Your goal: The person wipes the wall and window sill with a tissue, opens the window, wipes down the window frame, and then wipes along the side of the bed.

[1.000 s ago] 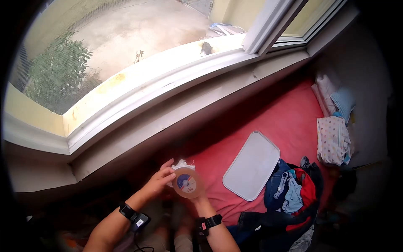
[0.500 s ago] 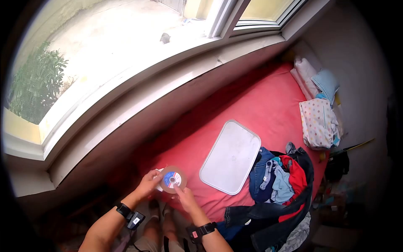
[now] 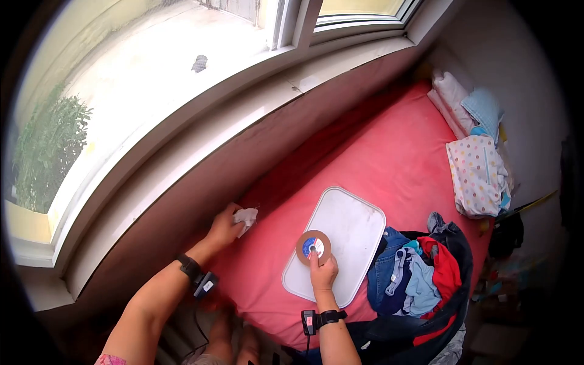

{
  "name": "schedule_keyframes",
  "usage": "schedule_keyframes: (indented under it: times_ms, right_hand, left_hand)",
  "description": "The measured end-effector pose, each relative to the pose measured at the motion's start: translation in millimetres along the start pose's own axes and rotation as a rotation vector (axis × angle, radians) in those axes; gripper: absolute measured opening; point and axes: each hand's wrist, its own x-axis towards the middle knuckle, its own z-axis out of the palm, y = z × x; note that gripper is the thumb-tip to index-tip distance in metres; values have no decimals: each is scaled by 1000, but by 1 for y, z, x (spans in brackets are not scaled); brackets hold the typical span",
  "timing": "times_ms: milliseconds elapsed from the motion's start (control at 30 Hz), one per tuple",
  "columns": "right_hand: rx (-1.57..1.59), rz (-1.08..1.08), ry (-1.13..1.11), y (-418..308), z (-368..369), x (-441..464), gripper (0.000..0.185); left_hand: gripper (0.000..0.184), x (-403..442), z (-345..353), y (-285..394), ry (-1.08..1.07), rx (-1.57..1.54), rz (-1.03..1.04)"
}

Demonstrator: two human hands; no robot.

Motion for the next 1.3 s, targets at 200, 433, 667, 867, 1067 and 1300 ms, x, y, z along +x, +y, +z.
schedule_keyframes:
  times_ms: [200,433,667,867,1067,1300]
  right_hand:
    - [-263,-96,-9,30,4,8,34]
    - [-272,-63,-25,33,9,8,42]
    - [-286,-28,-68,33,8,8,46]
    - [-301,-51,-48,36,11,7,49]
    - [-310,-68,-36,39,10,4,52]
    - [-280,-61,-40,37,10,6,51]
  left_hand:
    - [32,78,36,4,-50,124,185]
    - [27,164,94,0,-41,191,378]
    - [23,249,129,32,-329,214,596]
    - [19,294,186,-47,-399,214,812]
    - [22,219,147,-76,-543,-296,36]
    - [24,56,31,-147,-478,-640,-613]
